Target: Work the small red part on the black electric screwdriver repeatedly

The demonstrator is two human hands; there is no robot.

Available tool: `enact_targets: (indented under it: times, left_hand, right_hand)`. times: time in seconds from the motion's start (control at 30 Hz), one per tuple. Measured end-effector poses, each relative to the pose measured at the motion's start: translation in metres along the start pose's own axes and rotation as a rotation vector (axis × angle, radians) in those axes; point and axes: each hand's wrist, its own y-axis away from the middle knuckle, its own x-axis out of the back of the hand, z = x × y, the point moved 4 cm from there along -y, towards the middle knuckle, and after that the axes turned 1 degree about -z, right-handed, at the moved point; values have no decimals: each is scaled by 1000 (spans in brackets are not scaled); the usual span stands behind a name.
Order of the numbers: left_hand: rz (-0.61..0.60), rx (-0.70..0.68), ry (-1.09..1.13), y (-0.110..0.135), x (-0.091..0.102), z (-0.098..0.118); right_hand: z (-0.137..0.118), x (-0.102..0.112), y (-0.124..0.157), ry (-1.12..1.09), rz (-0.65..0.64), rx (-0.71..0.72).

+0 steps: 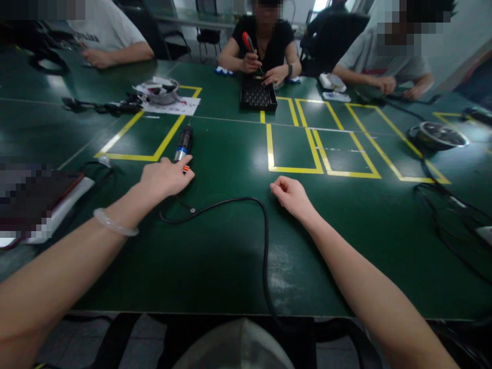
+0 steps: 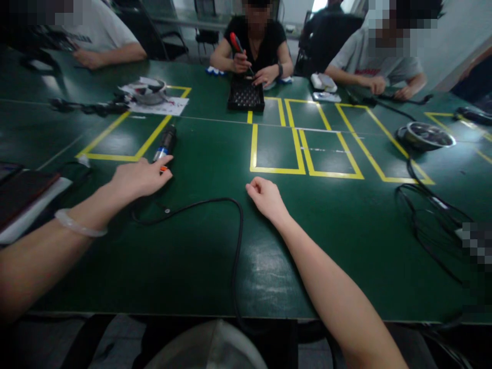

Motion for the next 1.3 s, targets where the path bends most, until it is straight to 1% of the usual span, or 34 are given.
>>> enact_targets:
  times: [0.07,0.1,0.2,0.3,0.37,0.57,0.67,0.8,0.9,1.03,1.17,1.3]
  left_hand:
    - [3,-45,1,11,2,19]
    - [-5,-69,1,17,3,28]
    - [-4,-151,-3,34,8,57]
    - [34,-205,-8,49,13,84]
    - [58,-236,-8,58,16,102]
    - [102,-364,3,76,22,145]
    - [107,-413,14,81,25,159]
    - [113,-449,32,85,28,169]
    - [114,-443,25,86,28,170]
    - [116,-434,25,85,27,167]
    - [100,-462,31,83,24,164]
    - [78,-507,51,81,23,159]
  right_hand:
    - [-6,2,2,-3,78,29]
    - [-9,1,4,-7,86,40]
    - [-23,-6,10,9,41,77]
    - [-33,-16,14,48,-37,113]
    - [-37,-22,15,69,-68,125]
    - [-33,-31,12,60,-138,78]
    - [-28,-29,10,36,-125,79]
    - [-23,-23,7,20,-122,63]
    - [-19,-21,4,-48,-179,65]
    - [-11,-24,1,-163,-250,47]
    - [-5,-26,0,-212,-216,-13]
    - [-3,-18,1,-333,-184,-121]
